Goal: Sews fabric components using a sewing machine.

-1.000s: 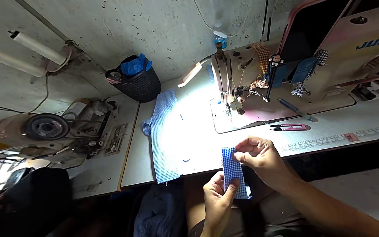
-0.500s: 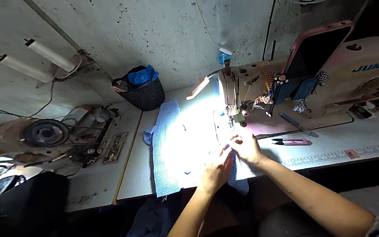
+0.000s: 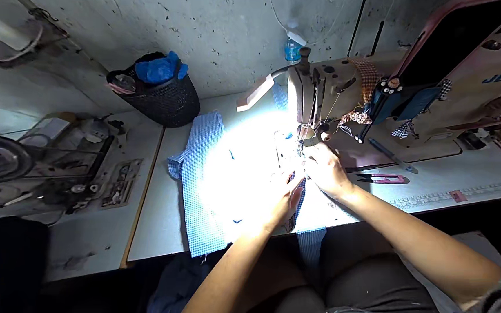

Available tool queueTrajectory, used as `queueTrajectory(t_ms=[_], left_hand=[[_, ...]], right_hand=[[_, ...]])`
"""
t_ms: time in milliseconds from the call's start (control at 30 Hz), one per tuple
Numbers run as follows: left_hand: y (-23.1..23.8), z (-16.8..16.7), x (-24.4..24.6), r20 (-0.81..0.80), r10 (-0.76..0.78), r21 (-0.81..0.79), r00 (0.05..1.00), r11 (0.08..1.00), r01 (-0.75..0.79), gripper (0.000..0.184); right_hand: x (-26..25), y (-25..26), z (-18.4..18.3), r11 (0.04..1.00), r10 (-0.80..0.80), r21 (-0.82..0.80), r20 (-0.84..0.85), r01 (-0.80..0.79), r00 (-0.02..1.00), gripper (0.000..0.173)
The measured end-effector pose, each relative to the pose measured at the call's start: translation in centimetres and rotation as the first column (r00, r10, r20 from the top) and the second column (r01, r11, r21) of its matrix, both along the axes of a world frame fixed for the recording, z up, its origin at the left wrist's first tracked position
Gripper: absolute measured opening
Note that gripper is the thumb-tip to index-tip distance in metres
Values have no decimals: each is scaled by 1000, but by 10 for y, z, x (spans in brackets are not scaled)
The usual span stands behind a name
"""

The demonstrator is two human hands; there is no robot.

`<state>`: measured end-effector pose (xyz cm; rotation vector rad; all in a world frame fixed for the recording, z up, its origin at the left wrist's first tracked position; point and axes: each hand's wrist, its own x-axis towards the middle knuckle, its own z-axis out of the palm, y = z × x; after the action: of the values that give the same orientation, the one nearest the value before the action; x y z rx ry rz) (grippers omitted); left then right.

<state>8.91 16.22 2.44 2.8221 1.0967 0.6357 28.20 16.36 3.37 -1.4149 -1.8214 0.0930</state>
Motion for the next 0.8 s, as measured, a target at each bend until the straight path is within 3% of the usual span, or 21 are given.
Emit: queueTrajectory(t_ms=[167,333,800], left_hand=[[0,1,1,10,-11,-53,1000,999,11,40],[-3,5,2,0,21,-87,1000,996,-21,44],[0,1,1,-26,3,-36,1000,999,-4,43]], right_hand=[[15,-15,-10,993,119,-4,180,-120,976,29],[18,-22,-15,994,105,-43,192,-98,976,33],[15,-23,-22,997,37,57,179,-48,983,31]])
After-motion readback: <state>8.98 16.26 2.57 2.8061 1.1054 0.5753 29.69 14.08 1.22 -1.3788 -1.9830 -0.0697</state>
